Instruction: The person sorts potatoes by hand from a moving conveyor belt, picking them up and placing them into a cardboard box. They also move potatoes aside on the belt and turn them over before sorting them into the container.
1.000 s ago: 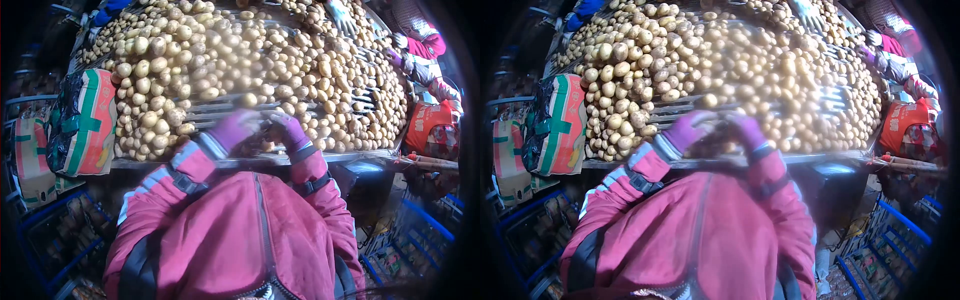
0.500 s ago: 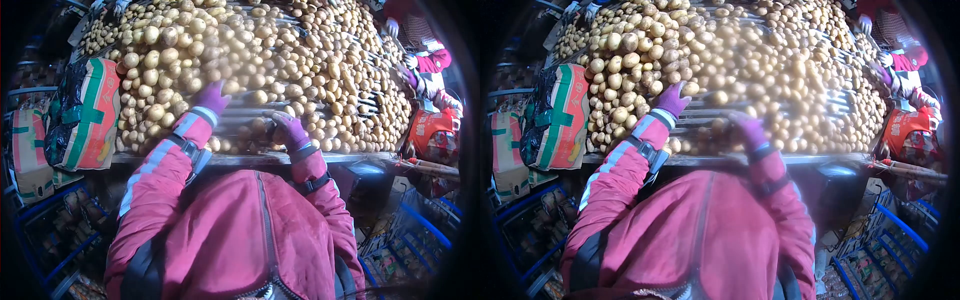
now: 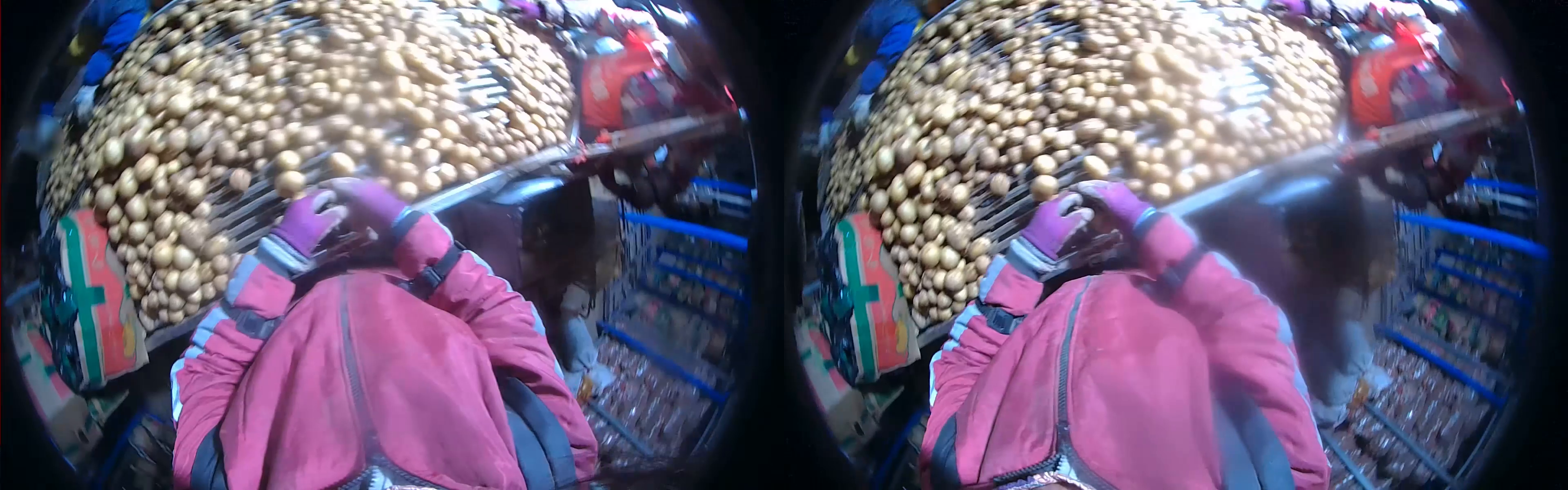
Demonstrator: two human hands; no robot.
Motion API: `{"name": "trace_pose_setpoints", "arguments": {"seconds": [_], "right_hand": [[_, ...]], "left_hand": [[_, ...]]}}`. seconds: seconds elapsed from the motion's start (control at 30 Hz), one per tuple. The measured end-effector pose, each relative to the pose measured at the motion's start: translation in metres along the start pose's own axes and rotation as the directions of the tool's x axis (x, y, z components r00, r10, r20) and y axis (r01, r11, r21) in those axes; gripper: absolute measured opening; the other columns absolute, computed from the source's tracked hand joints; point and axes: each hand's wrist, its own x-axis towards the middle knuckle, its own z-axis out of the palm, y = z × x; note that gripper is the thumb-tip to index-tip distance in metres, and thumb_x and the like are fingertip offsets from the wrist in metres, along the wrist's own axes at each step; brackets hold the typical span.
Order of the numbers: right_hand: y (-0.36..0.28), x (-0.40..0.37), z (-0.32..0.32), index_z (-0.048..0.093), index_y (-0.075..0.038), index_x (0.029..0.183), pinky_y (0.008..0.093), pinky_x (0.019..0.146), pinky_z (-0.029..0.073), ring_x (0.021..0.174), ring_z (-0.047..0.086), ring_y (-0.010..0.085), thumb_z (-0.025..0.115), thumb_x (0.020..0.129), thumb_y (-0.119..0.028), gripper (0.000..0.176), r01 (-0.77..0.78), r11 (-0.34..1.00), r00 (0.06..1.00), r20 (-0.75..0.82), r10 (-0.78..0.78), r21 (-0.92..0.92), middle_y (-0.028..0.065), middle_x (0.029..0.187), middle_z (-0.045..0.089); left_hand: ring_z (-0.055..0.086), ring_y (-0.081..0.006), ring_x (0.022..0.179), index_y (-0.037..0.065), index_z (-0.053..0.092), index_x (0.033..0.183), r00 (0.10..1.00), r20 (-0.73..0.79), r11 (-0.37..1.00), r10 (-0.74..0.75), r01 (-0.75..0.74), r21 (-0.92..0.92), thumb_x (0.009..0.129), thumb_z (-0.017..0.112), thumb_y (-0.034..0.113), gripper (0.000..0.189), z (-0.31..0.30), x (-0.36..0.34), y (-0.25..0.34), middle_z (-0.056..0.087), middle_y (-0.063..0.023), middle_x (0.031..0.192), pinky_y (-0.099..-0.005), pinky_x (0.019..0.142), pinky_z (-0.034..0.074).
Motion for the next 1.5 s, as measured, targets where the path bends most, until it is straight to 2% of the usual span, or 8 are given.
{"name": "trace_pose_setpoints", "arguments": {"seconds": [0.1, 0.3, 0.43, 0.5, 0.73, 0.9, 1.43, 1.5], "right_hand": [[0.023, -0.037, -0.023, 0.061, -0.006, 0.13, 0.0403, 0.093, 0.054, 0.108, 0.068, 0.0319, 0.07, 0.075, -0.006, 0.055, 0.12, 0.911, 0.98, -0.102, -0.173, -0.395, 0.0148, 0.119, 0.068], [-0.01, -0.099, -0.067, 0.059, -0.005, 0.13, 0.0376, 0.086, 0.057, 0.099, 0.07, 0.0288, 0.073, 0.084, -0.012, 0.048, -0.258, 0.832, 0.94, -0.07, 0.333, 0.492, 0.017, 0.118, 0.067], [-0.011, -0.138, -0.093, 0.058, -0.001, 0.128, 0.0394, 0.082, 0.057, 0.093, 0.07, 0.0301, 0.075, 0.081, -0.013, 0.051, -0.233, 0.12, 0.791, 0.117, 0.6, 0.965, 0.0163, 0.115, 0.067], [0.021, -0.152, -0.091, 0.059, 0.0, 0.127, 0.0408, 0.081, 0.056, 0.093, 0.069, 0.0314, 0.076, 0.078, -0.013, 0.053, -0.294, 0.753, 0.869, -0.164, 0.467, 0.589, 0.0165, 0.112, 0.067], [0.006, -0.157, -0.11, 0.061, -0.003, 0.125, 0.0442, 0.083, 0.055, 0.097, 0.067, 0.0362, 0.083, 0.069, -0.019, 0.063, -0.034, 0.88, 0.984, -0.172, -0.054, -0.474, 0.0178, 0.11, 0.067], [0.029, -0.171, -0.101, 0.063, -0.008, 0.123, 0.0437, 0.089, 0.056, 0.104, 0.066, 0.038, 0.082, 0.064, -0.019, 0.063, -0.246, 0.862, 0.866, -0.298, 0.401, 0.444, 0.0186, 0.121, 0.064], [-0.06, -0.349, -0.206, 0.056, -0.001, 0.132, 0.0327, 0.082, 0.055, 0.096, 0.064, 0.0205, 0.054, 0.099, -0.027, 0.041, 0.102, 0.747, 0.409, -0.713, 0.57, 0.656, 0.0111, 0.115, 0.064], [-0.027, -0.4, -0.246, 0.059, -0.002, 0.116, 0.0332, 0.08, 0.054, 0.09, 0.064, 0.0186, 0.051, 0.102, -0.025, 0.028, -0.452, 0.892, 0.525, -0.805, 0.276, 0.011, 0.01, 0.108, 0.067]], "left_hand": [[0.064, -0.011, 0.084, 0.0, 0.068, 0.116, 0.937, 0.029, 0.809, -0.347, 0.315, -0.497, 0.097, 0.061, 0.014, 0.025, 0.017, 0.011, 0.024, 0.068, -0.0025, 0.1, -0.0264, 0.075, 0.054], [0.063, -0.0095, 0.077, 0.001, 0.071, 0.111, 0.909, -0.325, 0.966, -0.26, 0.241, -0.097, 0.101, 0.058, 0.026, 0.03, -0.063, 0.01, -0.026, 0.071, -0.0041, 0.095, -0.0254, 0.069, 0.051], [0.07, -0.0314, 0.095, 0.001, 0.067, 0.114, 0.859, -0.463, 0.879, -0.22, 0.38, 0.287, 0.091, 0.069, 0.025, 0.033, -0.07, 0.02, -0.046, 0.071, -0.0208, 0.108, -0.0391, 0.085, 0.054], [0.066, -0.0389, 0.106, 0.001, 0.063, 0.123, 0.861, -0.439, 0.693, -0.259, 0.482, 0.537, 0.08, 0.076, 0.041, 0.06, -0.05, 0.026, -0.043, 0.065, -0.0252, 0.119, -0.0443, 0.092, 0.052], [0.059, -0.0428, 0.113, -0.002, 0.06, 0.127, 0.956, -0.255, 0.612, -0.146, 0.289, 0.736, 0.076, 0.079, 0.042, 0.07, -0.011, 0.043, -0.082, 0.062, -0.0269, 0.121, -0.0461, 0.1, 0.047], [0.067, -0.0386, 0.104, 0.001, 0.063, 0.123, 0.931, -0.316, 0.699, -0.184, 0.35, 0.623, 0.075, 0.078, 0.037, 0.062, 0.028, 0.082, 0.019, 0.068, -0.0252, 0.112, -0.0454, 0.089, 0.053], [0.067, -0.0219, 0.099, 0.002, 0.066, 0.121, 0.856, 0.518, 0.968, -0.009, -0.123, 0.221, 0.096, 0.055, 0.016, 0.031, 0.193, 0.106, 0.118, 0.07, -0.0127, 0.109, -0.0341, 0.086, 0.054], [0.069, -0.0255, 0.098, 0.002, 0.067, 0.117, 0.866, 0.5, 0.964, 0.012, -0.144, 0.225, 0.096, 0.056, 0.015, 0.027, 0.181, 0.096, 0.094, 0.07, -0.0124, 0.108, -0.0353, 0.085, 0.055]]}}
